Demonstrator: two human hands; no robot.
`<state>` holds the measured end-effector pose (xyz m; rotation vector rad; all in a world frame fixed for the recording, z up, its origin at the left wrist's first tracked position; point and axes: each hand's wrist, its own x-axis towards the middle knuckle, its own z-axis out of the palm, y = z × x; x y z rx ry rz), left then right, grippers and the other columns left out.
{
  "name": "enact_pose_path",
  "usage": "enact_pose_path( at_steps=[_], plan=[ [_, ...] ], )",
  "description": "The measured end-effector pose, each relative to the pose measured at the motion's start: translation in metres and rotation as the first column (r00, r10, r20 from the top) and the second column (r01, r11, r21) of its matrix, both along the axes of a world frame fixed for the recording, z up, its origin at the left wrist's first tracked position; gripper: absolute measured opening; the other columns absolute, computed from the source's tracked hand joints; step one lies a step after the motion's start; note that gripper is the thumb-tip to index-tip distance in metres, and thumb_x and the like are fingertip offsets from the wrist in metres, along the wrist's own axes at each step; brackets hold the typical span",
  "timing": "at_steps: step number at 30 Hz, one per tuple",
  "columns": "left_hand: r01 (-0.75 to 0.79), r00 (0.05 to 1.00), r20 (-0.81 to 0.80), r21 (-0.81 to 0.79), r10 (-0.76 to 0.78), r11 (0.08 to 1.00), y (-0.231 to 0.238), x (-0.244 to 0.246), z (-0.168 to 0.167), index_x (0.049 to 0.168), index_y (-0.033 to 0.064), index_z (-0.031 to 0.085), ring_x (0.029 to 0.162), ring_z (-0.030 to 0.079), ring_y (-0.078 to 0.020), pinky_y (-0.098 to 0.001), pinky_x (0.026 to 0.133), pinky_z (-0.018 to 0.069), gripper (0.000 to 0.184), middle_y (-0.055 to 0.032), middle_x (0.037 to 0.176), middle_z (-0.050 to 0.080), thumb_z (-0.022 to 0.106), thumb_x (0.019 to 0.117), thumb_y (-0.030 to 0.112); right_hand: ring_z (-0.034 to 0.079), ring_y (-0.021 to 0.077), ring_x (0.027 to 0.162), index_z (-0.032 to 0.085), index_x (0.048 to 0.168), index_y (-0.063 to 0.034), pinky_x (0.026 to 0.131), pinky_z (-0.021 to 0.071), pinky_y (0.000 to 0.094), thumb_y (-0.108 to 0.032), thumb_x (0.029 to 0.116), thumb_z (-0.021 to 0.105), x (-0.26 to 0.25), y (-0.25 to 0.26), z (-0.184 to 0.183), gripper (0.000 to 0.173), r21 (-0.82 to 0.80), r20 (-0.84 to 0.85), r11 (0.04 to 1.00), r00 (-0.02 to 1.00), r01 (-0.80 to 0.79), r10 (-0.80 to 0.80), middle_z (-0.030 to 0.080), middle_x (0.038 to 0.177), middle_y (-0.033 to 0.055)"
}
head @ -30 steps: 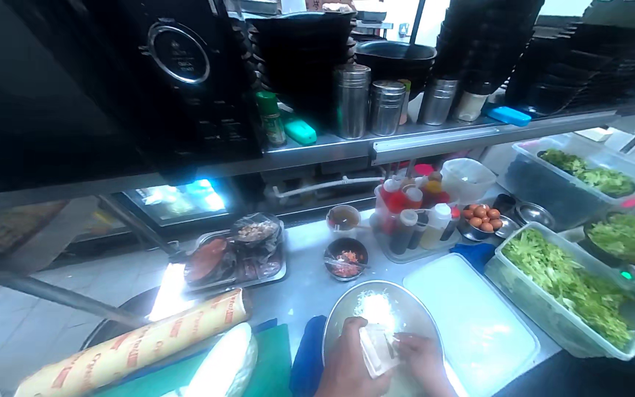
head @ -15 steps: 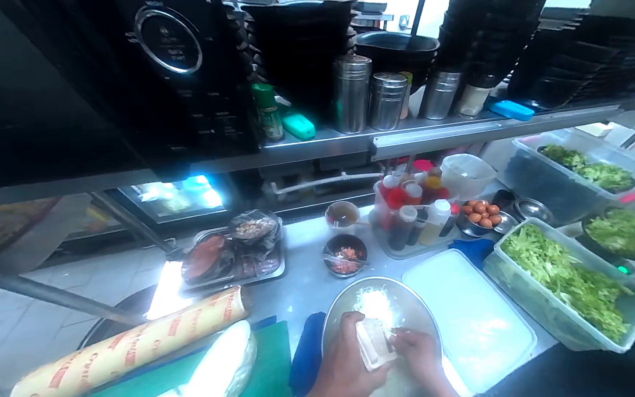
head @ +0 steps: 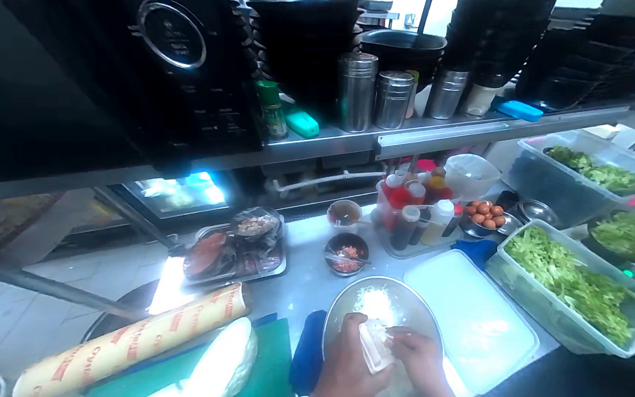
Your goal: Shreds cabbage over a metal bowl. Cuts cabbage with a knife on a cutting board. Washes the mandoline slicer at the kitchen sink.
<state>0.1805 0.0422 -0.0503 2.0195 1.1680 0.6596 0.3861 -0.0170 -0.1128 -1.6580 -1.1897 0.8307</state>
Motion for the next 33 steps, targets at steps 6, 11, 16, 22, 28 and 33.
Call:
enact_pose_path(
  at_steps=[6, 11, 16, 22, 28, 33],
  plan=[
    [-0.007, 1.000, -0.019, 0.000, 0.007, 1.000, 0.002, 0.002, 0.004, 0.141, 0.0078, 0.046, 0.104, 0.068, -0.0155, -0.0384, 0.087, 0.0621, 0.105, -0.0102, 0.131, 0.061, 0.092, 0.0608, 0.056, 0.072, 0.0038, 0.101, 0.083, 0.096, -0.0216, 0.093, 0.0615, 0.0316, -0.027, 0.0900, 0.078, 0.015, 0.005, -0.016, 0.010, -0.092, 0.031, 0.996, 0.999, -0.002, 0.005, 0.077, 0.109, -0.0096],
    [-0.011, 1.000, -0.011, -0.017, 0.011, 1.000, 0.002, -0.002, 0.000, 0.143, 0.0094, 0.044, 0.106, 0.068, -0.0120, -0.0364, 0.089, 0.0621, 0.107, -0.0076, 0.130, 0.061, 0.091, 0.0607, 0.060, 0.072, 0.0039, 0.102, 0.083, 0.095, -0.0224, 0.093, 0.0613, 0.0311, -0.026, 0.0912, 0.077, 0.013, 0.003, -0.028, 0.008, -0.036, 0.006, 0.999, 1.000, 0.006, -0.006, 0.077, 0.109, -0.0098],
    [-0.010, 1.000, -0.009, -0.006, 0.010, 1.000, 0.000, -0.001, 0.001, 0.142, 0.0080, 0.045, 0.104, 0.068, -0.0138, -0.0366, 0.087, 0.0621, 0.105, -0.0093, 0.131, 0.060, 0.092, 0.0615, 0.057, 0.072, 0.0075, 0.104, 0.084, 0.095, -0.0199, 0.094, 0.0619, 0.0335, -0.021, 0.0895, 0.079, 0.005, 0.002, -0.006, 0.007, -0.031, -0.060, 1.000, 0.998, -0.005, 0.003, 0.078, 0.111, -0.0070],
    [0.000, 1.000, -0.006, 0.016, 0.000, 1.000, 0.000, 0.000, 0.003, 0.141, 0.0067, 0.046, 0.105, 0.068, -0.0152, -0.0367, 0.088, 0.0619, 0.104, -0.0113, 0.131, 0.060, 0.092, 0.0619, 0.056, 0.072, 0.0036, 0.096, 0.083, 0.097, -0.0233, 0.089, 0.0623, 0.0319, -0.029, 0.0907, 0.077, 0.017, 0.001, -0.038, 0.011, -0.105, 0.059, 0.992, 0.997, 0.065, -0.059, 0.078, 0.105, -0.0096],
    [-0.004, 1.000, -0.009, 0.001, 0.004, 1.000, -0.001, -0.002, -0.002, 0.142, 0.0098, 0.044, 0.104, 0.068, -0.0109, -0.0348, 0.087, 0.0626, 0.106, -0.0066, 0.130, 0.061, 0.091, 0.0610, 0.059, 0.072, 0.0060, 0.098, 0.083, 0.094, -0.0207, 0.089, 0.0625, 0.0313, -0.024, 0.0908, 0.077, 0.008, 0.000, -0.031, 0.007, -0.002, -0.006, 0.999, 0.999, 0.044, -0.044, 0.078, 0.106, -0.0079],
    [-0.012, 1.000, -0.021, -0.001, 0.012, 1.000, -0.002, 0.000, 0.005, 0.142, 0.0070, 0.045, 0.104, 0.069, -0.0154, -0.0381, 0.088, 0.0623, 0.105, -0.0107, 0.132, 0.060, 0.093, 0.0611, 0.055, 0.072, 0.0063, 0.099, 0.083, 0.094, -0.0202, 0.090, 0.0625, 0.0323, -0.024, 0.0889, 0.080, 0.005, 0.003, -0.007, 0.008, -0.081, -0.052, 0.997, 0.998, 0.014, -0.018, 0.077, 0.108, -0.0079]
  ],
)
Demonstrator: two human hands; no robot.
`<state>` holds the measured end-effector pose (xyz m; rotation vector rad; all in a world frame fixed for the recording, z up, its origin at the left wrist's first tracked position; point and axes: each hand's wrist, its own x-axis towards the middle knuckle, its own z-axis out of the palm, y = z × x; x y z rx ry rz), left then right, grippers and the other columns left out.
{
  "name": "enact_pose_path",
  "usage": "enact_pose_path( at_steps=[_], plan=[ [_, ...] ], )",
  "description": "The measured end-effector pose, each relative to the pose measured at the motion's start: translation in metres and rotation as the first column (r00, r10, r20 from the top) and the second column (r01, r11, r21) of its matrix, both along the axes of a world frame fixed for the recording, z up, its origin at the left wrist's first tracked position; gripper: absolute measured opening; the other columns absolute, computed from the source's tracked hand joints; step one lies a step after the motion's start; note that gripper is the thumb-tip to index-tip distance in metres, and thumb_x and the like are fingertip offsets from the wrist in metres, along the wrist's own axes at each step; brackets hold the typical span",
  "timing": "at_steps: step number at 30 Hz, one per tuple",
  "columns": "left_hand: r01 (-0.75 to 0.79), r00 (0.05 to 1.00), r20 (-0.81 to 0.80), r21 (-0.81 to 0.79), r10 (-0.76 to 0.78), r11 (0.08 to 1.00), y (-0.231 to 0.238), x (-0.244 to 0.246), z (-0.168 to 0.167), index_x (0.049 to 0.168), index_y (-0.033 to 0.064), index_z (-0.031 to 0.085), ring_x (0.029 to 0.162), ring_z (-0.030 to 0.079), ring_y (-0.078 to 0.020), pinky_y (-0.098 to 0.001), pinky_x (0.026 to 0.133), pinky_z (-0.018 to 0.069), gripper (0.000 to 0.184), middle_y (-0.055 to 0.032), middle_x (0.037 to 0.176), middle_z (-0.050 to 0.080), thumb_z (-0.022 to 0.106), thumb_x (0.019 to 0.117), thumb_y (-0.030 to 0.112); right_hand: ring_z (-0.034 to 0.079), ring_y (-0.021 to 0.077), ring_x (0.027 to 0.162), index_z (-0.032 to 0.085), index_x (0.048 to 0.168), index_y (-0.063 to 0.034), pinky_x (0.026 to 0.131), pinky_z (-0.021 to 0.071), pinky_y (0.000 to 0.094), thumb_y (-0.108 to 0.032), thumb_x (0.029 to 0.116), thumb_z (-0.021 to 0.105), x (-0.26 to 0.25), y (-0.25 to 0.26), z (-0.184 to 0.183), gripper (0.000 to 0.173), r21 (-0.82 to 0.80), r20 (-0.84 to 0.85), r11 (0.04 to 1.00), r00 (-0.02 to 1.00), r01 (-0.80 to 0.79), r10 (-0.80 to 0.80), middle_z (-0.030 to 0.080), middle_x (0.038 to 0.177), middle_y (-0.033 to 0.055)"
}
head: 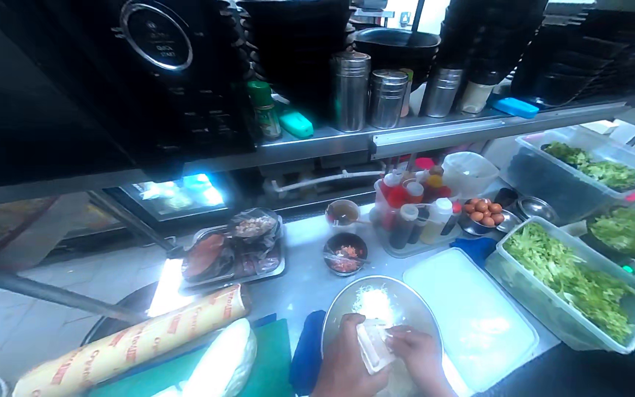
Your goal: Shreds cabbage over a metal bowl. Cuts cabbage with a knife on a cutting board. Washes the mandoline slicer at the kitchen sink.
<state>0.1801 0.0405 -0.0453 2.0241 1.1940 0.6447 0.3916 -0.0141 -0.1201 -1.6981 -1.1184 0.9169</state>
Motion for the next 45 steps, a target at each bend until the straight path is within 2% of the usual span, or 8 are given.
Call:
enact_pose_path(
  at_steps=[13, 18, 22, 26, 30, 35, 39, 45],
  plan=[
    [0.007, 1.000, 0.015, 0.015, -0.008, 1.000, 0.001, 0.000, -0.003, 0.141, 0.0068, 0.045, 0.104, 0.068, -0.0143, -0.0364, 0.087, 0.0624, 0.106, -0.0101, 0.131, 0.060, 0.092, 0.0616, 0.058, 0.072, 0.0038, 0.094, 0.083, 0.094, -0.0214, 0.088, 0.0622, 0.0308, -0.026, 0.0892, 0.078, 0.015, 0.002, -0.041, 0.008, 0.017, 0.097, 0.999, 0.995, 0.030, -0.031, 0.077, 0.103, -0.0088],
    [-0.001, 1.000, 0.016, 0.006, 0.001, 1.000, 0.002, 0.001, -0.003, 0.141, 0.0073, 0.045, 0.105, 0.068, -0.0142, -0.0364, 0.088, 0.0621, 0.105, -0.0102, 0.131, 0.060, 0.093, 0.0612, 0.056, 0.072, 0.0078, 0.102, 0.083, 0.090, -0.0181, 0.092, 0.0620, 0.0327, -0.017, 0.0886, 0.079, -0.001, 0.000, -0.002, 0.004, 0.077, -0.027, 0.997, 1.000, -0.014, 0.016, 0.078, 0.107, -0.0067],
    [0.006, 1.000, 0.018, 0.020, -0.007, 1.000, -0.001, 0.000, -0.001, 0.142, 0.0061, 0.045, 0.105, 0.068, -0.0142, -0.0366, 0.088, 0.0621, 0.106, -0.0106, 0.131, 0.060, 0.092, 0.0621, 0.057, 0.072, 0.0042, 0.092, 0.082, 0.092, -0.0214, 0.086, 0.0625, 0.0310, -0.025, 0.0891, 0.078, 0.017, 0.001, -0.049, 0.006, 0.022, 0.087, 0.999, 0.995, 0.041, -0.043, 0.078, 0.100, -0.0087],
    [0.002, 1.000, 0.011, 0.022, -0.002, 1.000, -0.001, -0.001, -0.001, 0.142, 0.0065, 0.044, 0.103, 0.069, -0.0148, -0.0377, 0.086, 0.0629, 0.105, -0.0105, 0.131, 0.061, 0.092, 0.0622, 0.055, 0.072, 0.0077, 0.101, 0.083, 0.091, -0.0190, 0.092, 0.0623, 0.0331, -0.018, 0.0892, 0.078, 0.000, -0.002, -0.006, 0.005, 0.083, -0.019, 0.996, 1.000, -0.012, 0.013, 0.078, 0.106, -0.0071],
    [0.006, 1.000, 0.013, 0.030, -0.006, 1.000, -0.003, -0.001, 0.001, 0.141, 0.0055, 0.046, 0.103, 0.070, -0.0162, -0.0388, 0.086, 0.0630, 0.105, -0.0118, 0.131, 0.061, 0.093, 0.0620, 0.056, 0.072, 0.0061, 0.091, 0.082, 0.091, -0.0191, 0.085, 0.0625, 0.0324, -0.020, 0.0898, 0.076, 0.013, -0.001, -0.042, 0.006, 0.038, 0.032, 0.999, 0.999, 0.032, -0.033, 0.078, 0.100, -0.0066],
    [-0.002, 1.000, -0.004, 0.025, 0.002, 1.000, -0.002, -0.002, -0.002, 0.142, 0.0071, 0.045, 0.103, 0.069, -0.0153, -0.0384, 0.086, 0.0629, 0.105, -0.0104, 0.130, 0.061, 0.092, 0.0615, 0.056, 0.072, 0.0080, 0.100, 0.083, 0.093, -0.0176, 0.090, 0.0625, 0.0327, -0.014, 0.0898, 0.077, -0.001, -0.004, -0.009, 0.008, 0.093, -0.008, 0.995, 1.000, -0.019, 0.020, 0.077, 0.106, -0.0057],
    [0.007, 1.000, 0.004, 0.036, -0.007, 0.999, -0.005, -0.001, 0.001, 0.142, 0.0056, 0.046, 0.103, 0.069, -0.0157, -0.0383, 0.086, 0.0626, 0.105, -0.0115, 0.131, 0.061, 0.092, 0.0621, 0.057, 0.072, 0.0045, 0.091, 0.082, 0.092, -0.0203, 0.086, 0.0620, 0.0316, -0.021, 0.0890, 0.077, 0.015, -0.002, -0.042, 0.006, -0.013, 0.071, 0.999, 0.997, 0.031, -0.030, 0.078, 0.099, -0.0080],
    [0.006, 1.000, 0.005, 0.016, -0.007, 1.000, 0.001, -0.002, -0.004, 0.142, 0.0086, 0.044, 0.102, 0.069, -0.0134, -0.0375, 0.086, 0.0628, 0.105, -0.0082, 0.129, 0.062, 0.092, 0.0612, 0.057, 0.073, 0.0074, 0.097, 0.082, 0.093, -0.0186, 0.088, 0.0628, 0.0319, -0.016, 0.0899, 0.077, 0.005, 0.000, -0.023, 0.007, 0.081, -0.004, 0.997, 1.000, -0.006, 0.007, 0.078, 0.104, -0.0065]
  ],
)
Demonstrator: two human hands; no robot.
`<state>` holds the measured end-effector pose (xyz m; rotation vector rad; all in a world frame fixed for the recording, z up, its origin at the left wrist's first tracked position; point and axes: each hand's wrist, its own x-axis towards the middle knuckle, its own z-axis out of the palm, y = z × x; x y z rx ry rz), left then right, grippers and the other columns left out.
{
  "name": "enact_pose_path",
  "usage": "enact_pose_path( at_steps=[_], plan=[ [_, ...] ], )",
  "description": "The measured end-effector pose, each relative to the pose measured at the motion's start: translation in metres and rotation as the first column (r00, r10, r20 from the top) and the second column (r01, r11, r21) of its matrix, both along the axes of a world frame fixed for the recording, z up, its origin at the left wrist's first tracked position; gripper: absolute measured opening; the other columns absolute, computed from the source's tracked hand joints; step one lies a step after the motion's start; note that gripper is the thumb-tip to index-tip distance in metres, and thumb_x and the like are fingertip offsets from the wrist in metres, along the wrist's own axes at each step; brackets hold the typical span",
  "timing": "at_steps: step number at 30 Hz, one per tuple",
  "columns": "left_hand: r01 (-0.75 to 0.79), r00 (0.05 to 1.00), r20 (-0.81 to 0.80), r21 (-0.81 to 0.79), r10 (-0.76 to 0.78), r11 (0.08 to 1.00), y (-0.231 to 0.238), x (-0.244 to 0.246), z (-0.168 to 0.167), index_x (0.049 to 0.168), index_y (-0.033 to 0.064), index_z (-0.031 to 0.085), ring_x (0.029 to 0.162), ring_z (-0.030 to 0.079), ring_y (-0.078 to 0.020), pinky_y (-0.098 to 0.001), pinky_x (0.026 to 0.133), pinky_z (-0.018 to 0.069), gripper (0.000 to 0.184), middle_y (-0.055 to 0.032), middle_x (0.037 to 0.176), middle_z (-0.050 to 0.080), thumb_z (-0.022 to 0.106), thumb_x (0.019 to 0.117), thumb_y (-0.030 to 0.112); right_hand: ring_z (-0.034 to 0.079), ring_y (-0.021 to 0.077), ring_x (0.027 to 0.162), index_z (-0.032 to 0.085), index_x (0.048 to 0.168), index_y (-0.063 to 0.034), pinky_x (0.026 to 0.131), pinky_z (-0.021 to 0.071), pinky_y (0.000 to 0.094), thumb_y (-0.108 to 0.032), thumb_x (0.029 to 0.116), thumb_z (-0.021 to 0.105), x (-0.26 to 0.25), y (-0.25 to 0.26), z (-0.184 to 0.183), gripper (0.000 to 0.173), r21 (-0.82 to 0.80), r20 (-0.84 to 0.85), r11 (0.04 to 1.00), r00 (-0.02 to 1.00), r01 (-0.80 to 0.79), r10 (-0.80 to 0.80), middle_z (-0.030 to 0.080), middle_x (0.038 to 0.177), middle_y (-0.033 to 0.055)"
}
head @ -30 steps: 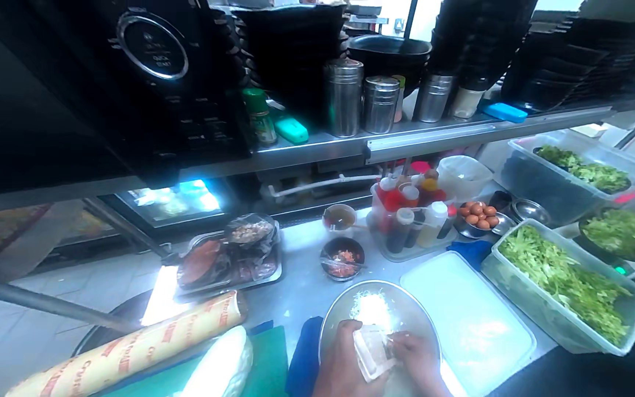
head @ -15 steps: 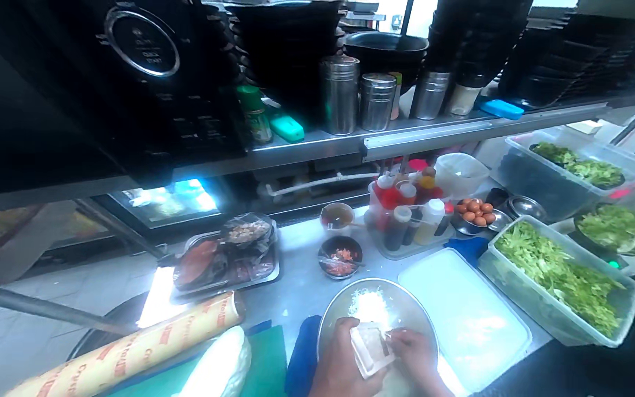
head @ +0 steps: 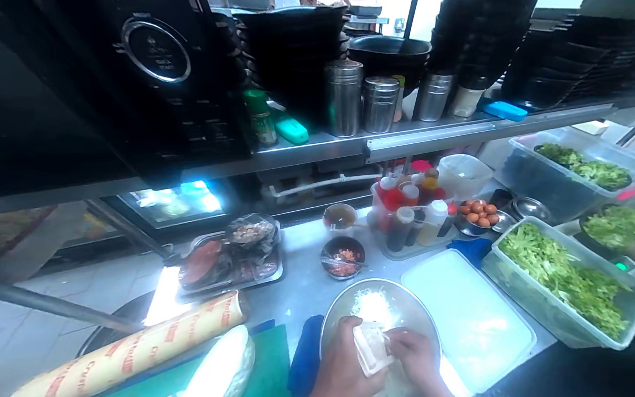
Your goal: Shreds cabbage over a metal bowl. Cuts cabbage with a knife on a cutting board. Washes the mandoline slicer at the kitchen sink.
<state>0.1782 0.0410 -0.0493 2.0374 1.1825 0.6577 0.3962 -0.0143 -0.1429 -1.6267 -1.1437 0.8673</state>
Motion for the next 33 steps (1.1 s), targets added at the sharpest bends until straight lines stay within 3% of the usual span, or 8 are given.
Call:
enact_pose_path(
  at_steps=[3, 8, 12, 16, 22, 26, 31, 33],
  plan=[
    [0.001, 1.000, 0.005, 0.008, -0.001, 1.000, -0.003, 0.001, 0.005, 0.142, 0.0065, 0.045, 0.103, 0.069, -0.0157, -0.0389, 0.087, 0.0626, 0.106, -0.0109, 0.130, 0.061, 0.093, 0.0616, 0.056, 0.072, 0.0050, 0.091, 0.082, 0.094, -0.0208, 0.085, 0.0623, 0.0319, -0.022, 0.0891, 0.077, 0.016, 0.001, -0.027, 0.007, -0.107, 0.055, 0.993, 0.998, 0.038, -0.033, 0.078, 0.100, -0.0079],
    [-0.006, 1.000, 0.001, 0.005, 0.006, 1.000, -0.001, 0.000, 0.000, 0.143, 0.0081, 0.044, 0.105, 0.068, -0.0131, -0.0368, 0.088, 0.0625, 0.106, -0.0087, 0.130, 0.061, 0.093, 0.0611, 0.056, 0.073, 0.0090, 0.097, 0.082, 0.093, -0.0169, 0.089, 0.0632, 0.0323, -0.014, 0.0891, 0.078, 0.000, -0.001, 0.001, 0.006, 0.020, -0.027, 1.000, 1.000, -0.002, 0.003, 0.078, 0.106, -0.0044],
    [0.002, 1.000, 0.002, -0.011, -0.002, 1.000, -0.005, -0.001, 0.005, 0.143, 0.0051, 0.045, 0.108, 0.068, -0.0164, -0.0392, 0.091, 0.0615, 0.107, -0.0122, 0.133, 0.060, 0.093, 0.0618, 0.055, 0.072, 0.0057, 0.083, 0.081, 0.091, -0.0209, 0.080, 0.0624, 0.0341, -0.029, 0.0895, 0.077, 0.024, 0.000, -0.030, 0.009, -0.178, 0.040, 0.982, 0.997, 0.067, -0.060, 0.077, 0.089, -0.0075],
    [-0.001, 1.000, 0.030, -0.016, 0.002, 1.000, 0.000, -0.004, 0.002, 0.142, 0.0065, 0.043, 0.107, 0.068, -0.0136, -0.0376, 0.091, 0.0619, 0.107, -0.0096, 0.130, 0.062, 0.093, 0.0618, 0.055, 0.072, 0.0109, 0.080, 0.081, 0.092, -0.0175, 0.076, 0.0624, 0.0363, -0.030, 0.0887, 0.079, 0.025, 0.004, -0.017, 0.013, -0.212, -0.135, 0.976, 0.987, 0.059, -0.089, 0.077, 0.085, -0.0026],
    [0.012, 1.000, 0.022, -0.038, -0.012, 0.999, 0.001, -0.002, 0.009, 0.143, 0.0055, 0.042, 0.107, 0.069, -0.0150, -0.0398, 0.091, 0.0616, 0.108, -0.0106, 0.127, 0.064, 0.095, 0.0607, 0.053, 0.067, 0.0200, 0.076, 0.075, 0.102, -0.0056, 0.069, 0.0580, 0.0398, -0.023, 0.0893, 0.079, 0.041, 0.014, -0.017, 0.022, -0.277, -0.511, 0.959, 0.855, -0.064, -0.091, 0.072, 0.091, 0.0105],
    [0.020, 0.999, -0.025, -0.053, -0.021, 0.998, 0.006, 0.007, 0.015, 0.142, 0.0065, 0.044, 0.107, 0.068, -0.0158, -0.0395, 0.091, 0.0610, 0.108, -0.0105, 0.129, 0.062, 0.094, 0.0600, 0.055, 0.065, 0.0173, 0.074, 0.075, 0.107, -0.0100, 0.066, 0.0559, 0.0369, -0.026, 0.0904, 0.077, 0.052, 0.028, -0.019, 0.023, -0.265, -0.448, 0.942, 0.892, -0.204, 0.067, 0.072, 0.092, 0.0073],
    [0.028, 0.997, -0.074, -0.063, -0.033, 0.998, 0.013, 0.012, 0.019, 0.143, 0.0091, 0.044, 0.103, 0.069, -0.0155, -0.0405, 0.087, 0.0621, 0.108, -0.0093, 0.130, 0.062, 0.093, 0.0587, 0.057, 0.071, 0.0143, 0.093, 0.075, 0.121, -0.0209, 0.083, 0.0603, 0.0395, -0.028, 0.0913, 0.074, 0.053, 0.038, -0.001, 0.030, -0.292, -0.213, 0.899, 0.939, -0.325, 0.271, 0.075, 0.106, 0.0016],
    [0.035, 0.996, -0.076, -0.059, -0.040, 0.998, 0.014, 0.013, 0.019, 0.143, 0.0090, 0.044, 0.103, 0.069, -0.0157, -0.0405, 0.088, 0.0618, 0.109, -0.0093, 0.130, 0.062, 0.093, 0.0584, 0.057, 0.070, 0.0163, 0.090, 0.074, 0.121, -0.0198, 0.080, 0.0594, 0.0412, -0.024, 0.0879, 0.075, 0.053, 0.034, 0.001, 0.034, -0.291, -0.238, 0.899, 0.935, -0.328, 0.264, 0.074, 0.103, 0.0036]
  ],
)
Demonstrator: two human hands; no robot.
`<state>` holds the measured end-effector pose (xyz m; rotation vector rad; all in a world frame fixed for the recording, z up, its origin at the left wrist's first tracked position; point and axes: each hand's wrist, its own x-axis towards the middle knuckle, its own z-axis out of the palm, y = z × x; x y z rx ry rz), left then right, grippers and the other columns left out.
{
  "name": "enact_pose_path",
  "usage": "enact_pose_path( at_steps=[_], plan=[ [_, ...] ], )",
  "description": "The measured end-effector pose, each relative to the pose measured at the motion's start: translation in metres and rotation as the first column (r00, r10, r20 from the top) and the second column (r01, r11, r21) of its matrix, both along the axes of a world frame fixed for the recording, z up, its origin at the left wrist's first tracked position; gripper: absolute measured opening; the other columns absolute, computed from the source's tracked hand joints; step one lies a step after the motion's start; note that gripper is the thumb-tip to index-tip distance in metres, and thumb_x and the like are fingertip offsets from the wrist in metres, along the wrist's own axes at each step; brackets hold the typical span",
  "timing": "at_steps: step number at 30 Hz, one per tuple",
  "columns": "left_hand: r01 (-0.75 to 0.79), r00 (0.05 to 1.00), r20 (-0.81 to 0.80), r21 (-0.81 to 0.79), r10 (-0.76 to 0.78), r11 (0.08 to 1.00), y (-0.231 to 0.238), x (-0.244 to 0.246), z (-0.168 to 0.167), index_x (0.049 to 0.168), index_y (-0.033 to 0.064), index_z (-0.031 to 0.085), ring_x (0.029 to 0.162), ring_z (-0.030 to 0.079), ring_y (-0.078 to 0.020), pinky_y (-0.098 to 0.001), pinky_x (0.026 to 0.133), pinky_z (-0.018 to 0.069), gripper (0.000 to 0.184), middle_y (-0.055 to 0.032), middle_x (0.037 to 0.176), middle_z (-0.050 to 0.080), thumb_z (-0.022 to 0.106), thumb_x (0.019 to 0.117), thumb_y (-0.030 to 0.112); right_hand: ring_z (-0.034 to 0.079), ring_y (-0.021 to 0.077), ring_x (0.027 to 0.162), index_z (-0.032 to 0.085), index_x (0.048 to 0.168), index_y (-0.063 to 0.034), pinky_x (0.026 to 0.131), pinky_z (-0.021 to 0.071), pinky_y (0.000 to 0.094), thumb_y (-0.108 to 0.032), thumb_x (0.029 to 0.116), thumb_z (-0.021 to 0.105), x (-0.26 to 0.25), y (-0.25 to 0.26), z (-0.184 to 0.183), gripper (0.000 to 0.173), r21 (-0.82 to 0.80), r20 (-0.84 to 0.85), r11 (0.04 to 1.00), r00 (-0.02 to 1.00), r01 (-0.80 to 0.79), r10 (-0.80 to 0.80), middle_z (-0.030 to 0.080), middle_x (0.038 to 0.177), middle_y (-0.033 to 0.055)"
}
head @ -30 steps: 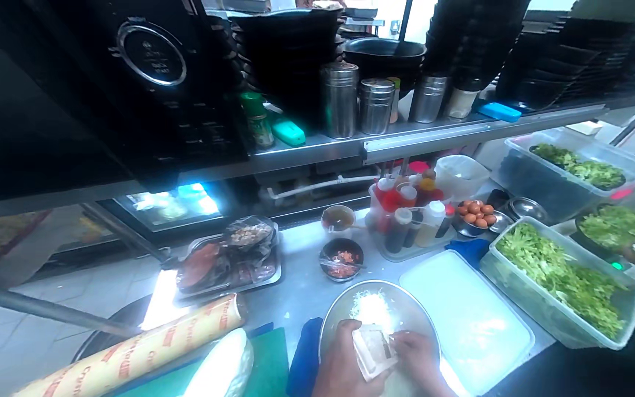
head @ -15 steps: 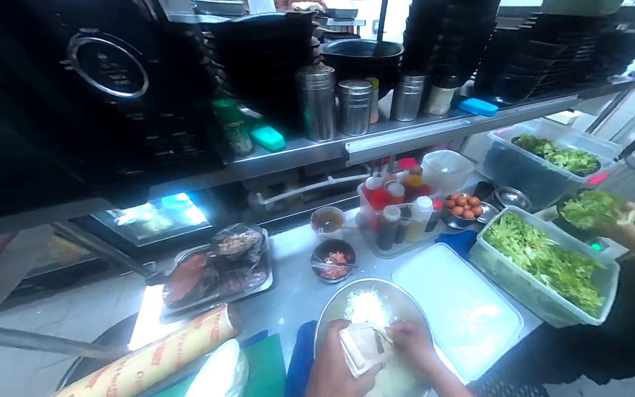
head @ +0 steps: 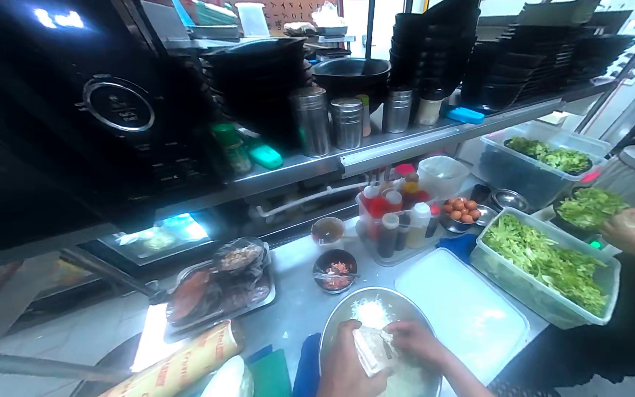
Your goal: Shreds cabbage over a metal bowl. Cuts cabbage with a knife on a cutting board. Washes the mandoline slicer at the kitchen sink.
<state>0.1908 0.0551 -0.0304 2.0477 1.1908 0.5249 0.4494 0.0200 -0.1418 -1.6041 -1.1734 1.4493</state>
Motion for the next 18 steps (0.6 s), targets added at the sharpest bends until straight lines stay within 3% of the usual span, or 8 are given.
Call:
enact_pose_path(
  at_steps=[4, 7, 9, 11, 12, 14, 16, 18],
  plan=[
    [0.006, 1.000, 0.010, 0.026, -0.006, 1.000, -0.002, 0.005, 0.000, 0.142, 0.0079, 0.045, 0.106, 0.068, -0.0164, -0.0393, 0.089, 0.0612, 0.107, -0.0103, 0.131, 0.061, 0.093, 0.0593, 0.056, 0.069, 0.0143, 0.085, 0.074, 0.121, -0.0196, 0.078, 0.0602, 0.0390, -0.025, 0.0787, 0.086, 0.002, -0.001, 0.002, 0.044, -0.020, 0.042, 1.000, 0.999, -0.005, 0.005, 0.072, 0.097, 0.0022],
    [0.002, 1.000, -0.002, 0.022, -0.002, 1.000, -0.001, 0.006, 0.002, 0.142, 0.0082, 0.045, 0.105, 0.068, -0.0162, -0.0397, 0.088, 0.0616, 0.107, -0.0096, 0.131, 0.061, 0.093, 0.0590, 0.057, 0.066, 0.0142, 0.080, 0.075, 0.119, -0.0201, 0.075, 0.0587, 0.0396, -0.024, 0.0781, 0.085, -0.001, 0.003, 0.001, 0.042, -0.029, 0.174, 1.000, 0.985, 0.002, 0.003, 0.070, 0.091, 0.0019],
    [-0.001, 1.000, 0.001, 0.003, 0.001, 1.000, -0.002, 0.006, 0.004, 0.143, 0.0071, 0.045, 0.107, 0.068, -0.0181, -0.0415, 0.090, 0.0611, 0.108, -0.0108, 0.132, 0.061, 0.093, 0.0597, 0.055, 0.064, 0.0184, 0.077, 0.074, 0.117, -0.0175, 0.073, 0.0566, 0.0448, -0.023, 0.0775, 0.082, -0.003, 0.006, -0.003, 0.041, -0.063, 0.295, 0.997, 0.955, 0.041, -0.020, 0.068, 0.087, 0.0046],
    [-0.005, 1.000, 0.006, -0.005, 0.005, 1.000, -0.004, 0.005, 0.002, 0.144, 0.0064, 0.044, 0.107, 0.068, -0.0182, -0.0416, 0.091, 0.0609, 0.109, -0.0112, 0.132, 0.061, 0.093, 0.0602, 0.055, 0.063, 0.0206, 0.076, 0.074, 0.116, -0.0158, 0.071, 0.0548, 0.0468, -0.022, 0.0770, 0.079, -0.006, 0.006, -0.014, 0.040, -0.097, 0.314, 0.989, 0.947, 0.109, -0.074, 0.067, 0.087, 0.0062],
    [-0.008, 1.000, 0.015, -0.007, 0.008, 1.000, -0.006, 0.003, 0.002, 0.144, 0.0061, 0.043, 0.107, 0.069, -0.0179, -0.0414, 0.091, 0.0608, 0.109, -0.0114, 0.132, 0.062, 0.093, 0.0600, 0.055, 0.064, 0.0208, 0.078, 0.073, 0.117, -0.0139, 0.070, 0.0554, 0.0461, -0.020, 0.0761, 0.079, -0.008, 0.005, -0.016, 0.042, -0.122, 0.239, 0.978, 0.961, 0.169, -0.137, 0.068, 0.089, 0.0074],
    [-0.005, 0.999, 0.050, -0.009, 0.006, 1.000, -0.006, -0.003, -0.001, 0.144, 0.0052, 0.043, 0.109, 0.068, -0.0175, -0.0407, 0.093, 0.0604, 0.110, -0.0122, 0.132, 0.061, 0.094, 0.0597, 0.054, 0.067, 0.0219, 0.076, 0.068, 0.118, -0.0073, 0.064, 0.0577, 0.0431, -0.009, 0.0744, 0.078, -0.012, 0.000, -0.012, 0.045, -0.212, -0.122, 0.923, 0.929, 0.320, -0.350, 0.070, 0.092, 0.0111],
    [0.000, 0.996, 0.094, 0.000, 0.000, 1.000, -0.006, -0.012, -0.005, 0.143, 0.0049, 0.042, 0.109, 0.068, -0.0161, -0.0398, 0.093, 0.0606, 0.109, -0.0117, 0.130, 0.062, 0.095, 0.0600, 0.053, 0.068, 0.0241, 0.077, 0.060, 0.118, -0.0068, 0.065, 0.0591, 0.0433, 0.001, 0.0792, 0.068, -0.012, -0.009, -0.007, 0.040, -0.320, -0.522, 0.877, 0.705, 0.360, -0.480, 0.068, 0.094, 0.0134],
    [0.010, 0.992, 0.127, 0.004, -0.011, 1.000, -0.006, -0.021, -0.009, 0.143, 0.0055, 0.042, 0.111, 0.067, -0.0148, -0.0392, 0.094, 0.0602, 0.108, -0.0109, 0.130, 0.062, 0.095, 0.0611, 0.051, 0.066, 0.0250, 0.079, 0.061, 0.119, -0.0076, 0.072, 0.0582, 0.0447, 0.000, 0.0832, 0.058, -0.009, -0.015, -0.006, 0.036, -0.353, -0.713, 0.867, 0.499, 0.350, -0.492, 0.066, 0.094, 0.0135]
  ],
)
